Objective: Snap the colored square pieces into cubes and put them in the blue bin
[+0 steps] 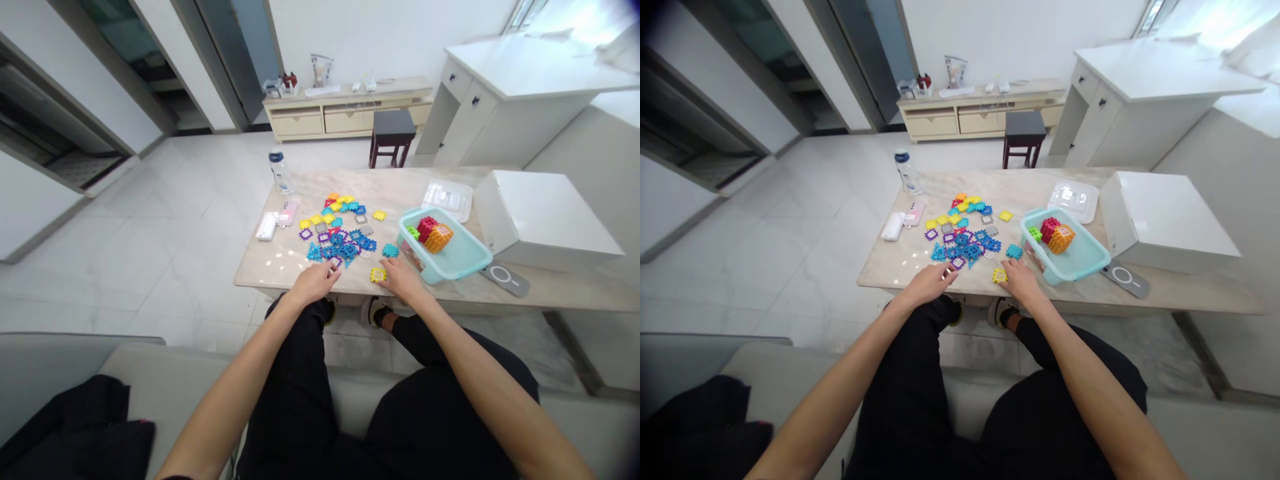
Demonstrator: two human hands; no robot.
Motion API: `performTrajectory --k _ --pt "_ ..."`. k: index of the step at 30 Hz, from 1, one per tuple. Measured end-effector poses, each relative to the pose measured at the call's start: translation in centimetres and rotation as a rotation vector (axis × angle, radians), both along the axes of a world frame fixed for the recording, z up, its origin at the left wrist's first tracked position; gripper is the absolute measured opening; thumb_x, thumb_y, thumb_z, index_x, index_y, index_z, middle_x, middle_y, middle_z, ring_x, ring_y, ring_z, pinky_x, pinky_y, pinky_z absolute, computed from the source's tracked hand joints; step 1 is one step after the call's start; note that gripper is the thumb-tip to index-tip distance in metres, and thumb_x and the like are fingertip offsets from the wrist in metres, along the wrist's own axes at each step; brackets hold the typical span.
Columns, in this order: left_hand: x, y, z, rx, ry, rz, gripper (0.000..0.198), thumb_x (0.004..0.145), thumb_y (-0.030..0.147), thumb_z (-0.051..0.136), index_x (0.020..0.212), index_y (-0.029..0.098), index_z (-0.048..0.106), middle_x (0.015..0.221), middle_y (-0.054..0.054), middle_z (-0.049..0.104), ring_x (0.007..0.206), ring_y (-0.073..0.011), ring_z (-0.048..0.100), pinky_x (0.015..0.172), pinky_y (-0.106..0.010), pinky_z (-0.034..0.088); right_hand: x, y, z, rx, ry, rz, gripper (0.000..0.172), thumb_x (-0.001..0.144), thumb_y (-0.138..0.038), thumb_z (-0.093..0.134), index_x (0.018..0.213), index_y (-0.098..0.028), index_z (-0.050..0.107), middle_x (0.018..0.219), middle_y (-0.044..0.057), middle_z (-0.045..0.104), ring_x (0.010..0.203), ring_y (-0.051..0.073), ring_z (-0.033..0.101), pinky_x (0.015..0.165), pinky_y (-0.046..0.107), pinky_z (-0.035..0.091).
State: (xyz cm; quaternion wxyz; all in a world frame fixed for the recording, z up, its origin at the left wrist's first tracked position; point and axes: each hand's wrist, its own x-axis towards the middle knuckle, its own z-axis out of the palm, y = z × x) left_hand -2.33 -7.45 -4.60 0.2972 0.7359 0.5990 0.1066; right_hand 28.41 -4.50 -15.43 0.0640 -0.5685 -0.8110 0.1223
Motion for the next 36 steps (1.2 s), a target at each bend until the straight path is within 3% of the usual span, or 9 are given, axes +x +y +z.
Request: performTrajectory --k 6,10,14,17,22,25,27,32,36 --pt "-1.3 1.1 -0.5 0.024 -0.008 -0.001 0.026 0.105 0.048 0.067 0.112 0.028 0.081 0.109 -0.008 0.087 0.095 -0.0292 0.081 0.083 -0.036 0.058 -0.3 -1.2 3.6 0.158 0.152 0.049 0.048 0.107 -0.035 0.066 0.153 -0.020 0.069 0.137 0.020 0.075 0.135 0.040 0.070 0.120 0.056 0.056" --pt "-4.3 5.5 -0.7 0.069 0.074 0.098 0.020 0.100 0.036 0.069 0.111 0.024 0.080 0.105 -0.011 0.086 0.099 -0.0313 0.081 0.089 -0.038 0.059 0.4 -2.2 5.7 0.215 0.296 0.039 0.046 0.110 -0.041 0.060 0.152 -0.022 0.070 0.137 0.019 0.075 0.136 0.041 0.070 0.123 0.061 0.055" --pt "-7.7 11.0 -1.3 0.133 0.185 0.232 0.022 0.096 0.027 0.070 0.115 0.020 0.078 0.118 -0.017 0.085 0.110 -0.0335 0.079 0.095 -0.039 0.059 1.1 -2.6 6.3 0.211 0.360 0.017 0.044 0.110 -0.043 0.058 0.147 -0.024 0.073 0.133 0.019 0.077 0.132 0.043 0.072 0.119 0.065 0.058" --pt "-9.1 14.5 -2.7 0.159 0.246 0.276 0.031 0.096 0.025 0.071 0.126 0.019 0.076 0.133 -0.019 0.082 0.125 -0.0340 0.076 0.106 -0.040 0.057 1.4 -3.0 6.4 0.190 0.391 0.025 0.045 0.111 -0.045 0.058 0.149 -0.029 0.074 0.131 0.018 0.079 0.130 0.043 0.074 0.116 0.065 0.061" --pt "-9.0 19.2 -7.2 0.199 0.290 0.267 0.048 0.105 0.025 0.061 0.151 0.013 0.066 0.157 -0.025 0.068 0.151 -0.0375 0.060 0.127 -0.045 0.045 1.6 -4.2 7.5 0.188 0.395 0.005 0.046 0.112 -0.045 0.060 0.156 -0.039 0.070 0.137 0.014 0.079 0.132 0.041 0.076 0.115 0.064 0.064" --pt "-8.6 21.4 -9.7 0.211 0.303 0.250 0.058 0.108 0.028 0.058 0.163 0.011 0.055 0.169 -0.026 0.058 0.158 -0.0405 0.052 0.130 -0.051 0.041 1.7 -4.7 8.6 0.168 0.378 0.024 0.047 0.113 -0.041 0.063 0.160 -0.035 0.065 0.140 0.013 0.079 0.132 0.038 0.076 0.114 0.060 0.066" --pt "-8.6 22.5 -10.9 0.200 0.313 0.241 0.057 0.109 0.031 0.057 0.161 0.009 0.055 0.165 -0.029 0.060 0.155 -0.0435 0.053 0.128 -0.055 0.042 1.9 -4.9 9.4 0.144 0.362 0.055 0.046 0.114 -0.037 0.065 0.160 -0.031 0.064 0.142 0.012 0.078 0.132 0.036 0.076 0.114 0.057 0.066" --pt "-9.7 23.9 -12.3 0.197 0.293 0.215 0.051 0.109 0.032 0.056 0.155 0.009 0.059 0.157 -0.029 0.065 0.150 -0.0459 0.055 0.126 -0.060 0.044 3.4 -4.9 10.6 0.070 0.357 0.098 0.045 0.114 -0.036 0.068 0.159 -0.033 0.065 0.145 0.011 0.078 0.132 0.034 0.077 0.114 0.054 0.067" --pt "-10.3 24.4 -11.6 0.212 0.238 0.207 0.055 0.100 0.028 0.067 0.151 0.008 0.061 0.155 -0.026 0.067 0.147 -0.0413 0.059 0.130 -0.054 0.042 4.5 -4.7 10.4 0.095 0.378 0.042 0.044 0.114 -0.036 0.068 0.157 -0.033 0.066 0.144 0.011 0.077 0.132 0.034 0.077 0.114 0.053 0.066"
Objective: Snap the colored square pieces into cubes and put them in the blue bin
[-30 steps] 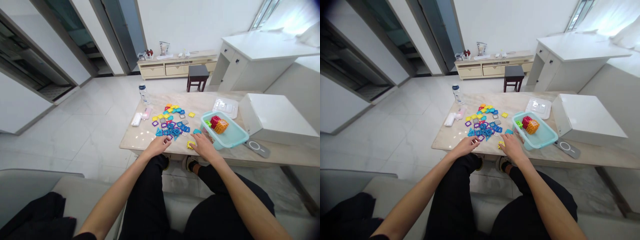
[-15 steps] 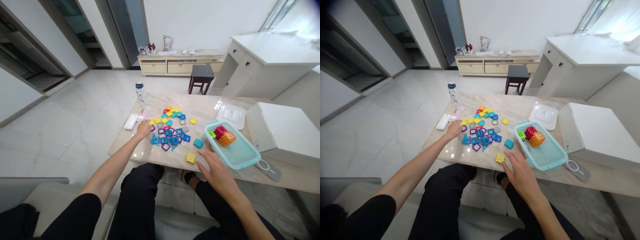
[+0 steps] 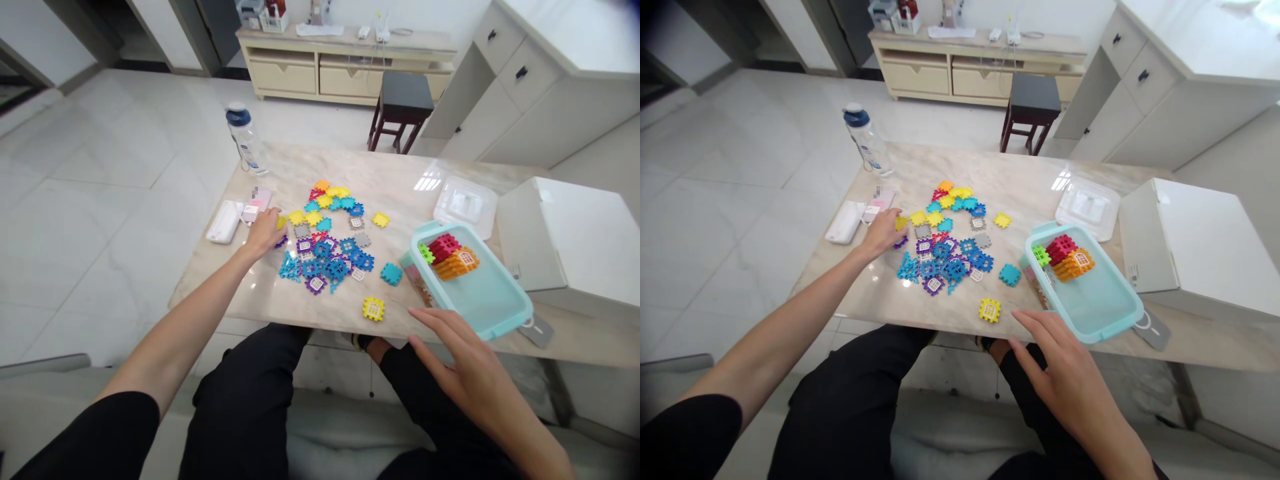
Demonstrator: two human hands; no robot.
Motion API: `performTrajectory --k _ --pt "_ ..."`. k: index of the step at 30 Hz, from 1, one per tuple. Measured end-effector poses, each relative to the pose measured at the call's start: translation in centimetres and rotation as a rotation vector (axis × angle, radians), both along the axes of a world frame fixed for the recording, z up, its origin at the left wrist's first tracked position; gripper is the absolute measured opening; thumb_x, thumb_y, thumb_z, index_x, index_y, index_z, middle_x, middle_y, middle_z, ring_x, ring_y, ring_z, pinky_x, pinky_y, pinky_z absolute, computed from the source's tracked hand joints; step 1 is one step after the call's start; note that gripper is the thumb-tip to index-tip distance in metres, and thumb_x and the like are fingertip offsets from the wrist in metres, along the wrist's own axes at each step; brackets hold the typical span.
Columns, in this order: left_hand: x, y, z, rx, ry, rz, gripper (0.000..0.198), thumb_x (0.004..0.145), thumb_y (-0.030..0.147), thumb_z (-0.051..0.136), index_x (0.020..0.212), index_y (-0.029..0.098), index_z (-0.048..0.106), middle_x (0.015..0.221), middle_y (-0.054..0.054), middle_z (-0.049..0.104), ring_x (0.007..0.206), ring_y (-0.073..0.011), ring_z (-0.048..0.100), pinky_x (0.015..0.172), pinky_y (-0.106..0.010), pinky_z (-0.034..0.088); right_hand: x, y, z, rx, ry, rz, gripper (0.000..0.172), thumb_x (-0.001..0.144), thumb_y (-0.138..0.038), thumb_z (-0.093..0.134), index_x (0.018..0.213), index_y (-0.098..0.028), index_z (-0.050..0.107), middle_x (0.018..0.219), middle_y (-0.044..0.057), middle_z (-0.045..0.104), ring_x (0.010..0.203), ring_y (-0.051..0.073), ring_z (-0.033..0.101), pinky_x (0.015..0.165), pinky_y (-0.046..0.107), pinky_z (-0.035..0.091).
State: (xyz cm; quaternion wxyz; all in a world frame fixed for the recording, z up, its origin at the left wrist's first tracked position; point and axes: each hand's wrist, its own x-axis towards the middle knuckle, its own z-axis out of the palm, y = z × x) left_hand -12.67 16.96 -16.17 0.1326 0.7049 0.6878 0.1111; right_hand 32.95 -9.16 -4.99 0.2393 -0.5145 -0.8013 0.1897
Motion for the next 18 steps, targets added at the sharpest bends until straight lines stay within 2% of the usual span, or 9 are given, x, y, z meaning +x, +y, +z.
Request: performTrajectory --k 3,5,6,8,9,12,14,16,18 --pt "0.6 -0.9 2.9 0.051 -0.187 0.123 0.054 0.092 0.028 0.075 0.142 0.010 0.064 0.146 -0.024 0.072 0.138 -0.0360 0.066 0.124 -0.049 0.050 0.2 0.4 -0.4 0.024 0.003 -0.032 0.039 0.114 -0.038 0.068 0.153 -0.031 0.069 0.141 0.012 0.078 0.132 0.034 0.077 0.114 0.054 0.066" --pt "1.6 -3.4 6.2 0.048 -0.620 0.321 0.049 0.090 0.032 0.078 0.134 0.013 0.065 0.136 -0.020 0.075 0.124 -0.0299 0.073 0.112 -0.044 0.058 0.0 0.6 -0.5 0.044 0.025 -0.039 0.036 0.115 -0.038 0.067 0.150 -0.030 0.071 0.140 0.012 0.078 0.131 0.034 0.077 0.114 0.055 0.065" --pt "2.2 -5.3 8.1 0.029 -0.914 0.409 0.045 0.092 0.036 0.078 0.131 0.015 0.065 0.132 -0.017 0.077 0.116 -0.0266 0.075 0.106 -0.042 0.062 -0.2 0.7 -0.4 0.059 0.046 -0.039 0.035 0.115 -0.038 0.066 0.148 -0.030 0.072 0.139 0.012 0.079 0.131 0.034 0.077 0.114 0.055 0.065" --pt "3.8 -10.4 12.1 -0.091 -1.403 0.343 0.043 0.093 0.045 0.080 0.125 0.018 0.069 0.129 -0.013 0.079 0.111 -0.0223 0.077 0.100 -0.037 0.064 -1.0 0.7 -0.2 0.104 0.099 -0.034 0.034 0.115 -0.036 0.065 0.147 -0.029 0.073 0.137 0.013 0.079 0.130 0.034 0.077 0.115 0.056 0.064" --pt "4.8 -13.4 13.9 -0.121 -1.540 0.301 0.045 0.092 0.046 0.083 0.127 0.019 0.070 0.131 -0.012 0.080 0.112 -0.0211 0.078 0.099 -0.034 0.064 -1.5 0.7 0.0 0.130 0.131 -0.028 0.034 0.114 -0.035 0.066 0.147 -0.029 0.073 0.135 0.013 0.080 0.131 0.035 0.076 0.116 0.056 0.064" --pt "8.4 -22.2 18.0 -0.280 -1.649 0.247 0.050 0.089 0.039 0.091 0.131 0.022 0.071 0.127 -0.009 0.083 0.110 -0.0217 0.082 0.094 -0.032 0.066 -3.5 0.0 0.8 0.182 0.269 0.029 0.033 0.114 -0.033 0.067 0.146 -0.030 0.074 0.133 0.013 0.080 0.130 0.034 0.076 0.118 0.056 0.062" --pt "10.7 -26.5 19.2 -0.414 -1.626 0.167 0.054 0.089 0.043 0.093 0.133 0.021 0.073 0.122 -0.010 0.085 0.106 -0.0238 0.084 0.093 -0.033 0.066 -4.9 -0.4 1.4 0.181 0.402 0.106 0.035 0.112 -0.034 0.071 0.147 -0.031 0.073 0.133 0.011 0.079 0.125 0.032 0.076 0.115 0.053 0.062" --pt "12.5 -28.9 19.4 -0.472 -1.593 0.082 0.058 0.088 0.043 0.096 0.136 0.020 0.074 0.122 -0.011 0.085 0.108 -0.0248 0.084 0.093 -0.032 0.066 -6.0 -0.7 1.9 0.172 0.519 0.188 0.046 0.109 -0.041 0.079 0.153 -0.032 0.070 0.136 0.011 0.078 0.121 0.030 0.077 0.114 0.052 0.063" --pt "13.8 -29.9 19.0 -0.478 -1.577 0.049 0.059 0.087 0.044 0.098 0.136 0.020 0.074 0.124 -0.012 0.085 0.110 -0.0250 0.084 0.093 -0.031 0.065 -6.7 -0.8 2.2 0.168 0.584 0.253 0.068 0.100 -0.051 0.089 0.161 -0.032 0.064 0.144 0.012 0.075 0.121 0.030 0.076 0.113 0.053 0.063"
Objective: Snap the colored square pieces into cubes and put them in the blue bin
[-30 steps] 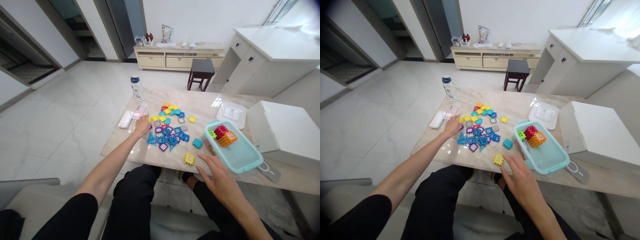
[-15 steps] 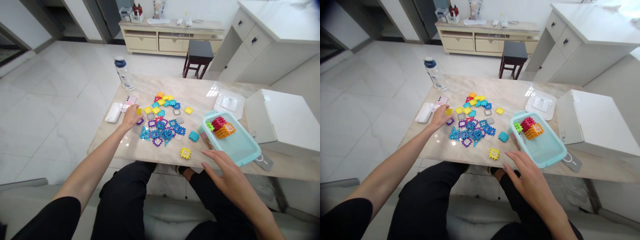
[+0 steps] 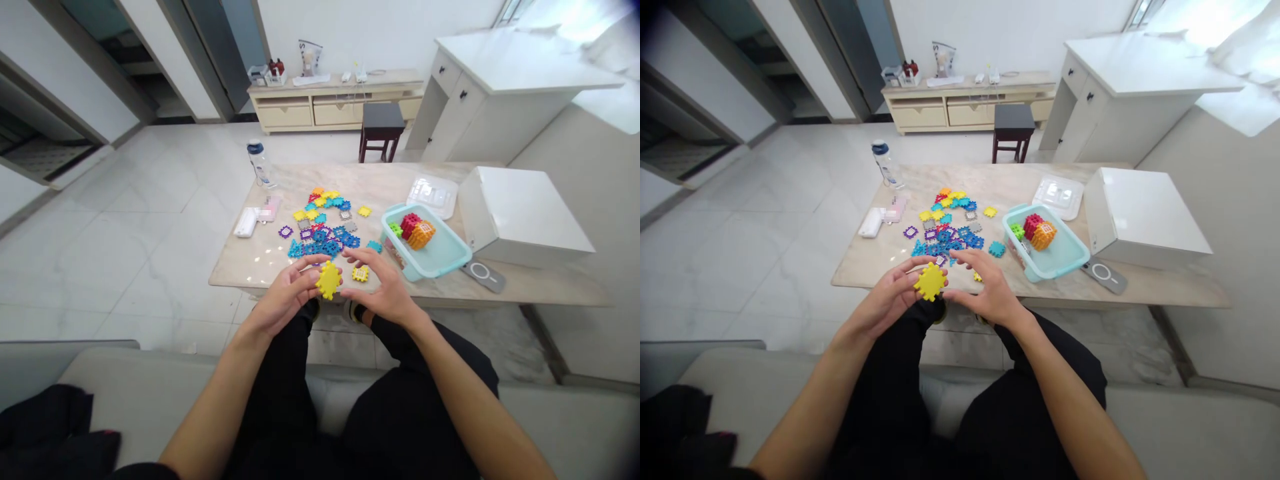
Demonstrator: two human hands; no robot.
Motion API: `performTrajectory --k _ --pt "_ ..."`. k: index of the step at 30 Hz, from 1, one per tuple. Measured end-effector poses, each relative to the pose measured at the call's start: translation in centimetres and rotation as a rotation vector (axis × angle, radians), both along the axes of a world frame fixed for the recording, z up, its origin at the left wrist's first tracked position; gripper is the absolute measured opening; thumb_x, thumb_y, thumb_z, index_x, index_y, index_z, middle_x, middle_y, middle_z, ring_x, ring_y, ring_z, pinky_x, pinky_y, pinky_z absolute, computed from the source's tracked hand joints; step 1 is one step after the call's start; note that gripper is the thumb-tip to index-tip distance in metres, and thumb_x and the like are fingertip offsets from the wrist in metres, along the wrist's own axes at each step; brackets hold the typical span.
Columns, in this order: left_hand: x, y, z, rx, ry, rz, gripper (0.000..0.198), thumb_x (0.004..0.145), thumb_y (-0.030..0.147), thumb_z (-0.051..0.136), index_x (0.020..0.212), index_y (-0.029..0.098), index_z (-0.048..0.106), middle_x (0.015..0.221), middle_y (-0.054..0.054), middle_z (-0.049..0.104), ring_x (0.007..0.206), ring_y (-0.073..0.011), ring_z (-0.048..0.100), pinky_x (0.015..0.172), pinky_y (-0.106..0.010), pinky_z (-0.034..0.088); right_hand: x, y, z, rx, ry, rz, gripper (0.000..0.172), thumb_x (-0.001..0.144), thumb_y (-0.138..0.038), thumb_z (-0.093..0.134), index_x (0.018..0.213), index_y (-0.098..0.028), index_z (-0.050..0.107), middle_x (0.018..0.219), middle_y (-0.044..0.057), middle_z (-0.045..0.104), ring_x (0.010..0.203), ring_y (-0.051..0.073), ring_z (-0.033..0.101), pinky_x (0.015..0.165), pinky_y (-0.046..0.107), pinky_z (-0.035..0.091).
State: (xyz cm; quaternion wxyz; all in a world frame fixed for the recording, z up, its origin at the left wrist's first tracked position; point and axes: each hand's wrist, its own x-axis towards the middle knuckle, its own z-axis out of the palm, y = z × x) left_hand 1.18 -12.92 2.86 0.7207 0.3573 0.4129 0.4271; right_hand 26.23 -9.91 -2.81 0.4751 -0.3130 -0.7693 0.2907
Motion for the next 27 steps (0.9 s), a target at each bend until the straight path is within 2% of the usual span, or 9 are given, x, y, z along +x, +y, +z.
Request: performTrajectory --k 3,6,9,11,13,16,19,21,27 --pt "1.0 0.0 -0.8 -0.008 0.015 0.031 0.058 0.087 0.045 0.099 0.132 0.020 0.075 0.120 -0.011 0.085 0.105 -0.0228 0.083 0.091 -0.030 0.064 -0.8 0.0 0.1 0.018 0.033 0.055 0.087 0.090 -0.059 0.097 0.164 -0.032 0.062 0.151 0.014 0.072 0.124 0.032 0.075 0.113 0.053 0.063" --pt "1.4 0.2 -1.3 0.004 0.023 0.053 0.055 0.086 0.042 0.100 0.129 0.019 0.075 0.120 -0.010 0.085 0.103 -0.0201 0.081 0.090 -0.029 0.063 -1.6 -0.2 0.1 0.039 0.040 0.053 0.076 0.093 -0.053 0.095 0.160 -0.032 0.067 0.141 0.011 0.077 0.123 0.031 0.075 0.112 0.051 0.063" --pt "1.6 0.4 -1.7 0.034 0.031 0.034 0.055 0.087 0.041 0.099 0.132 0.022 0.075 0.129 -0.011 0.083 0.114 -0.0230 0.080 0.095 -0.031 0.062 -2.1 -0.2 -0.3 0.029 0.030 0.020 0.059 0.100 -0.046 0.090 0.155 -0.033 0.072 0.136 0.009 0.080 0.124 0.030 0.075 0.112 0.050 0.063" --pt "1.6 0.7 -2.1 0.071 0.087 0.041 0.055 0.090 0.044 0.095 0.136 0.023 0.074 0.139 -0.012 0.080 0.129 -0.0280 0.077 0.105 -0.036 0.061 -1.6 0.3 -1.2 -0.007 0.014 -0.027 0.055 0.102 -0.044 0.087 0.154 -0.033 0.072 0.141 0.010 0.079 0.128 0.030 0.074 0.114 0.051 0.062" --pt "1.3 1.3 -2.7 0.146 0.193 0.120 0.054 0.092 0.048 0.093 0.135 0.023 0.074 0.146 -0.014 0.077 0.140 -0.0322 0.072 0.116 -0.044 0.057 -0.4 1.5 -2.7 -0.050 -0.039 -0.118 0.054 0.103 -0.043 0.085 0.155 -0.031 0.071 0.144 0.012 0.077 0.131 0.031 0.073 0.117 0.052 0.061" --pt "0.5 2.1 -3.8 0.221 0.349 0.194 0.049 0.092 0.054 0.090 0.126 0.022 0.075 0.143 -0.015 0.078 0.137 -0.0337 0.073 0.118 -0.048 0.056 2.6 3.6 -5.4 -0.092 -0.205 -0.268 0.055 0.101 -0.042 0.084 0.153 -0.027 0.072 0.142 0.015 0.076 0.134 0.035 0.071 0.124 0.059 0.055" --pt "-0.6 2.1 -4.5 0.203 0.450 0.030 0.042 0.100 0.056 0.080 0.125 0.023 0.078 0.135 -0.013 0.080 0.123 -0.0319 0.079 0.107 -0.044 0.060 4.8 5.1 -7.5 -0.148 -0.367 -0.308 0.054 0.100 -0.039 0.083 0.151 -0.025 0.072 0.140 0.016 0.074 0.138 0.037 0.067 0.130 0.063 0.049" --pt "-1.2 1.5 -4.8 0.258 0.556 -0.073 0.037 0.106 0.053 0.073 0.128 0.025 0.079 0.128 -0.011 0.081 0.115 -0.0301 0.080 0.101 -0.043 0.062 5.3 5.7 -8.3 -0.186 -0.446 -0.292 0.052 0.100 -0.034 0.082 0.150 -0.024 0.072 0.139 0.016 0.071 0.138 0.036 0.066 0.129 0.061 0.050" --pt "-1.9 -0.8 -5.4 0.660 0.913 -0.112 0.022 0.111 0.034 0.064 0.129 0.029 0.076 0.138 -0.009 0.079 0.129 -0.0320 0.075 0.114 -0.049 0.059 4.1 6.2 -10.6 -0.283 -0.680 -0.179 0.052 0.097 -0.024 0.081 0.149 -0.024 0.072 0.135 0.016 0.069 0.133 0.036 0.067 0.123 0.059 0.055"
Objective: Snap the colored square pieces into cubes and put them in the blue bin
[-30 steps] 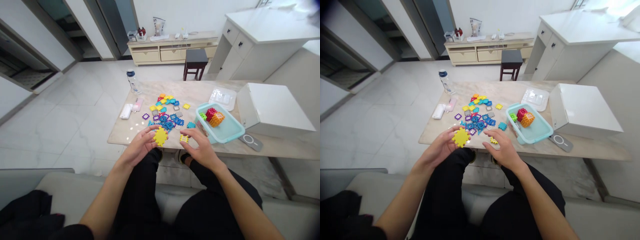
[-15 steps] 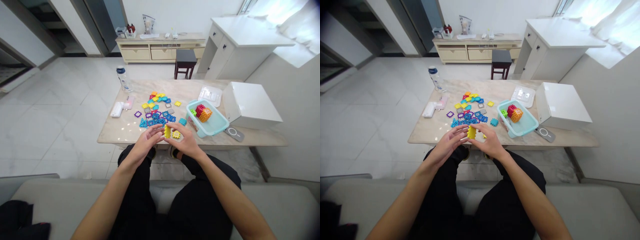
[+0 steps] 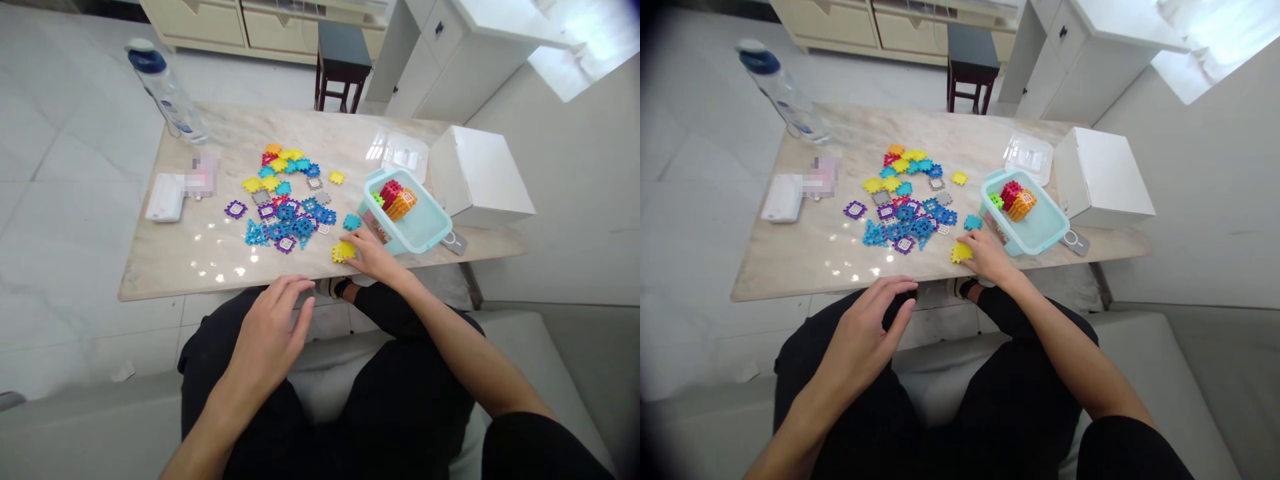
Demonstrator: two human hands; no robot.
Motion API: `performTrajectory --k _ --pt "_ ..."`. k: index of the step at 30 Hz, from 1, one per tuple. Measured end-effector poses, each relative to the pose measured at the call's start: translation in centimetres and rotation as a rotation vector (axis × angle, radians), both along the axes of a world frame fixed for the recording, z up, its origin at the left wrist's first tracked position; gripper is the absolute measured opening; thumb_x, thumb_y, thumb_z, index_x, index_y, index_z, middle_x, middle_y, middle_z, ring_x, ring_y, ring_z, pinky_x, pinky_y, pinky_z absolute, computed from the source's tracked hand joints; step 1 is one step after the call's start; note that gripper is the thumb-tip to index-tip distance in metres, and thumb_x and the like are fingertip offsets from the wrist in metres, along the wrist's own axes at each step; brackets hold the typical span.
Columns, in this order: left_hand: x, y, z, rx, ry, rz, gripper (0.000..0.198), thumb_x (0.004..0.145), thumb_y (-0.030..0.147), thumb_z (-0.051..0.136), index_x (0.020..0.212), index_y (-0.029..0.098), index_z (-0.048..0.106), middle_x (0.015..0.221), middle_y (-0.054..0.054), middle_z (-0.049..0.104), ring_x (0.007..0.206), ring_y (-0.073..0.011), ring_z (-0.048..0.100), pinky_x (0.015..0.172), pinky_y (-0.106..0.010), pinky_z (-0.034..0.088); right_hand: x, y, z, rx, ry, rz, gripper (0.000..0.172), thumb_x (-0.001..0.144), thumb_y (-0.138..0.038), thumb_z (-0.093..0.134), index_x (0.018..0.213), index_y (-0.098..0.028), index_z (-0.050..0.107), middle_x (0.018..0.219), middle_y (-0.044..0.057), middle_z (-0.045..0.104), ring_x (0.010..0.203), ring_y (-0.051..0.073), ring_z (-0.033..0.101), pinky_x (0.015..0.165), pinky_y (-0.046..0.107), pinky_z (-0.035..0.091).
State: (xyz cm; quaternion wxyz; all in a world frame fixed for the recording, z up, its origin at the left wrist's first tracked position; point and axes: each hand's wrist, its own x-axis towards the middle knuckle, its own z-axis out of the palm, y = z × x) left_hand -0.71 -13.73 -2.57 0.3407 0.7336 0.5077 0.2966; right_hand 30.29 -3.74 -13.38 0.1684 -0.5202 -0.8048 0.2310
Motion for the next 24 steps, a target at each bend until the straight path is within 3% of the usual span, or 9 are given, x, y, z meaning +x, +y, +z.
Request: performTrajectory --k 7,13,19,24 --pt "-0.6 -0.6 0.2 0.041 0.072 -0.110 0.031 0.113 0.028 0.062 0.143 0.030 0.072 0.144 -0.010 0.077 0.131 -0.0314 0.076 0.113 -0.049 0.062 0.0 -0.3 -1.9 -0.017 -0.103 -0.008 0.052 0.097 -0.031 0.083 0.146 -0.019 0.073 0.140 0.019 0.072 0.137 0.040 0.067 0.125 0.060 0.054" --pt "-1.3 -0.9 0.1 0.053 0.090 -0.122 0.029 0.114 0.028 0.061 0.141 0.028 0.072 0.141 -0.011 0.078 0.126 -0.0323 0.077 0.108 -0.051 0.063 -0.2 -0.7 -2.2 -0.011 -0.124 -0.010 0.048 0.095 -0.028 0.083 0.142 -0.019 0.075 0.141 0.019 0.073 0.135 0.040 0.068 0.124 0.060 0.055" --pt "-1.3 -1.0 -0.1 0.091 0.130 -0.166 0.025 0.115 0.029 0.058 0.136 0.026 0.072 0.125 -0.010 0.083 0.110 -0.0310 0.078 0.093 -0.048 0.062 -0.7 -0.6 -2.3 0.001 -0.157 0.006 0.044 0.097 -0.028 0.081 0.139 -0.019 0.075 0.140 0.019 0.072 0.136 0.040 0.067 0.122 0.059 0.055" --pt "-1.2 -1.0 -0.1 0.098 0.151 -0.165 0.025 0.115 0.028 0.059 0.134 0.026 0.073 0.122 -0.009 0.083 0.108 -0.0293 0.078 0.092 -0.045 0.061 -1.0 -0.5 -2.3 -0.008 -0.185 0.013 0.046 0.097 -0.029 0.080 0.142 -0.020 0.073 0.141 0.019 0.072 0.136 0.041 0.066 0.122 0.060 0.055"
